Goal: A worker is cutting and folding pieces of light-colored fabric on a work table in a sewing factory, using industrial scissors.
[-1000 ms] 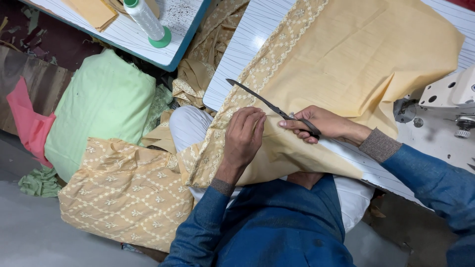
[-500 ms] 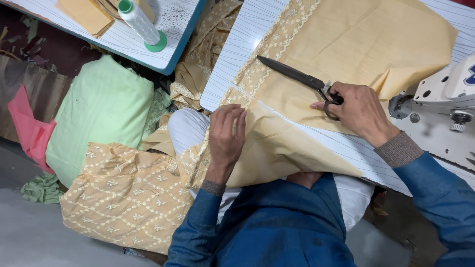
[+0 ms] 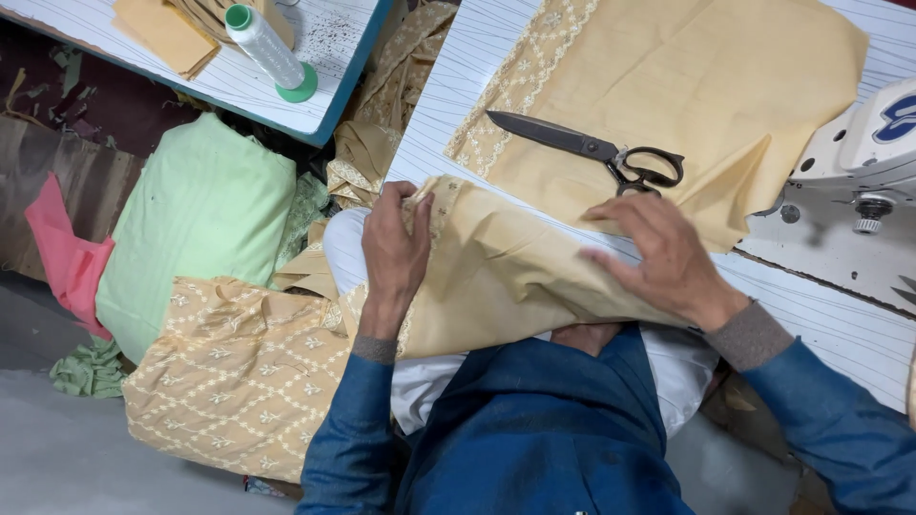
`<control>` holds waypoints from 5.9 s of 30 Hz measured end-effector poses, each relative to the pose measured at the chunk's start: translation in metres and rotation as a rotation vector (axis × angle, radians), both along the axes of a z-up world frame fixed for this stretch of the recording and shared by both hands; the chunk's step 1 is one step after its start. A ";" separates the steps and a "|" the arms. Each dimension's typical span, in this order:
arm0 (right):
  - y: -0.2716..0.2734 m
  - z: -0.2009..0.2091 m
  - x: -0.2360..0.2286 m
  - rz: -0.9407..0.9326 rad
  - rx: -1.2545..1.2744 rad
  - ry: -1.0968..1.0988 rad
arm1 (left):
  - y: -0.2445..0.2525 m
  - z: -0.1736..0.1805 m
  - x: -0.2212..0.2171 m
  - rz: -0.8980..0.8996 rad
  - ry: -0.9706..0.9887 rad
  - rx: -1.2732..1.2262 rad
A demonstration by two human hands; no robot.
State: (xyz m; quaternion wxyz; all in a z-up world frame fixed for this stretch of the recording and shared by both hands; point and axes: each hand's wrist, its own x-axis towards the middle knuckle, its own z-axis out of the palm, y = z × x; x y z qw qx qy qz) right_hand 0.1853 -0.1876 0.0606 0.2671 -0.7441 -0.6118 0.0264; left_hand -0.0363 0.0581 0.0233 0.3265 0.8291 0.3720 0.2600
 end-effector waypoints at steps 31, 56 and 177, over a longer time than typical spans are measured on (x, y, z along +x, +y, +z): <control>-0.009 0.123 0.003 -0.401 -0.544 1.100 | 0.002 0.182 -0.194 0.093 -0.210 -0.537; 0.018 -0.059 -0.111 0.198 0.131 -0.207 | 0.102 -0.053 -0.216 0.242 -0.087 -0.531; 0.110 -0.104 0.287 -0.761 1.234 1.446 | -0.002 0.073 0.101 -0.326 -0.674 -0.482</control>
